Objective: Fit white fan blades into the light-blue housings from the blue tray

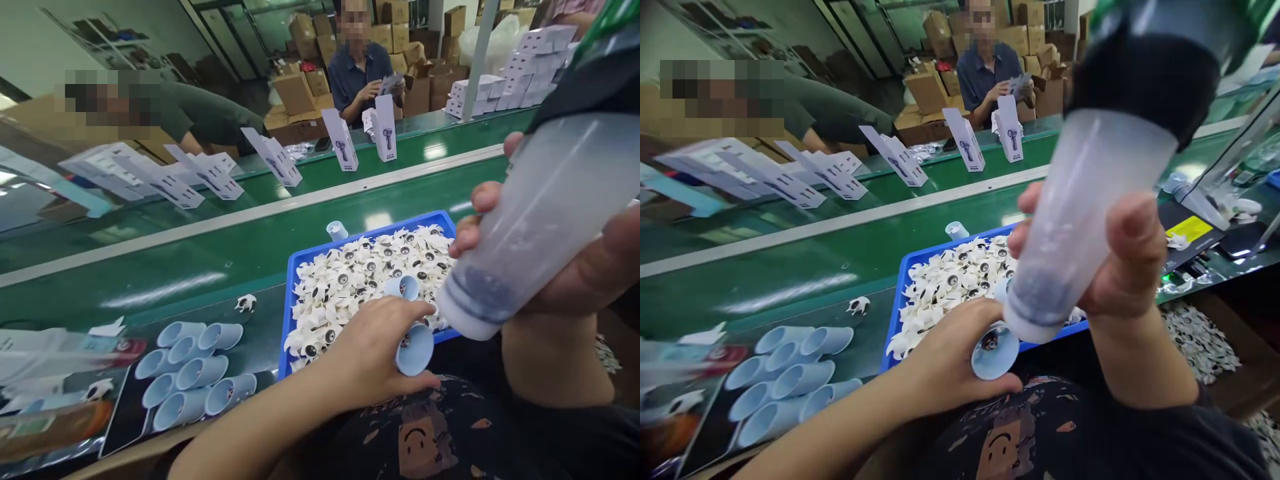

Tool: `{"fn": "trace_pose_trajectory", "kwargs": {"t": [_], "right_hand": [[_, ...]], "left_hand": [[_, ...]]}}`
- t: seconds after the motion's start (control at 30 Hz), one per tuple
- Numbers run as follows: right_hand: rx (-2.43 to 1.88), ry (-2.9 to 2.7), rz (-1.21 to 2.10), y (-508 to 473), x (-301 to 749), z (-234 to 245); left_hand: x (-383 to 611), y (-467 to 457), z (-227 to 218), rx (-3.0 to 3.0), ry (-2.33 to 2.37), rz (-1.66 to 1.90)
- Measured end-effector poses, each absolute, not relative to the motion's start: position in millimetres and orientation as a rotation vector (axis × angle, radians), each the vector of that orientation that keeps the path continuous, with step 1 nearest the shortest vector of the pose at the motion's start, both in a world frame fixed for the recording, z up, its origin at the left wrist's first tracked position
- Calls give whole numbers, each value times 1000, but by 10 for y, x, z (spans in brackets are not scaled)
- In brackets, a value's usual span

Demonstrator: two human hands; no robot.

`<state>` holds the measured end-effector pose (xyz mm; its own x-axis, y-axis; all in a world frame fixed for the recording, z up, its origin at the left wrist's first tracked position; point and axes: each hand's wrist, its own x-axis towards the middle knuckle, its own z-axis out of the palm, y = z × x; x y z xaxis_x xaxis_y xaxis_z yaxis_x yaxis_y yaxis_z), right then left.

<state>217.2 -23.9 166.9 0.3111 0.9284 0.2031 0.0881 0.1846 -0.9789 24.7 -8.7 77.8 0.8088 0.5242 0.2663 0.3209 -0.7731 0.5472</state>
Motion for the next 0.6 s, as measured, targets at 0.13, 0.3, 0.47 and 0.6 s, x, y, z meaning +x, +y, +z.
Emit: {"fn": "trace_pose_trajectory", "kwargs": {"t": [0.13,0.3,0.47,0.6], "right_hand": [[-597,-974,1086,-228,2076,1533],[-510,-1014,1061,-279,2121,1363],[-547,-1007,1062,-333,2159,1405],[-566,-1069,1083,-337,2178,1413]], "left_hand": [[493,-109,740,2307,587,777],[566,-144,746,2137,582,813],[592,-158,763,2104,591,828],[602,-154,767,2102,628,799]]}}
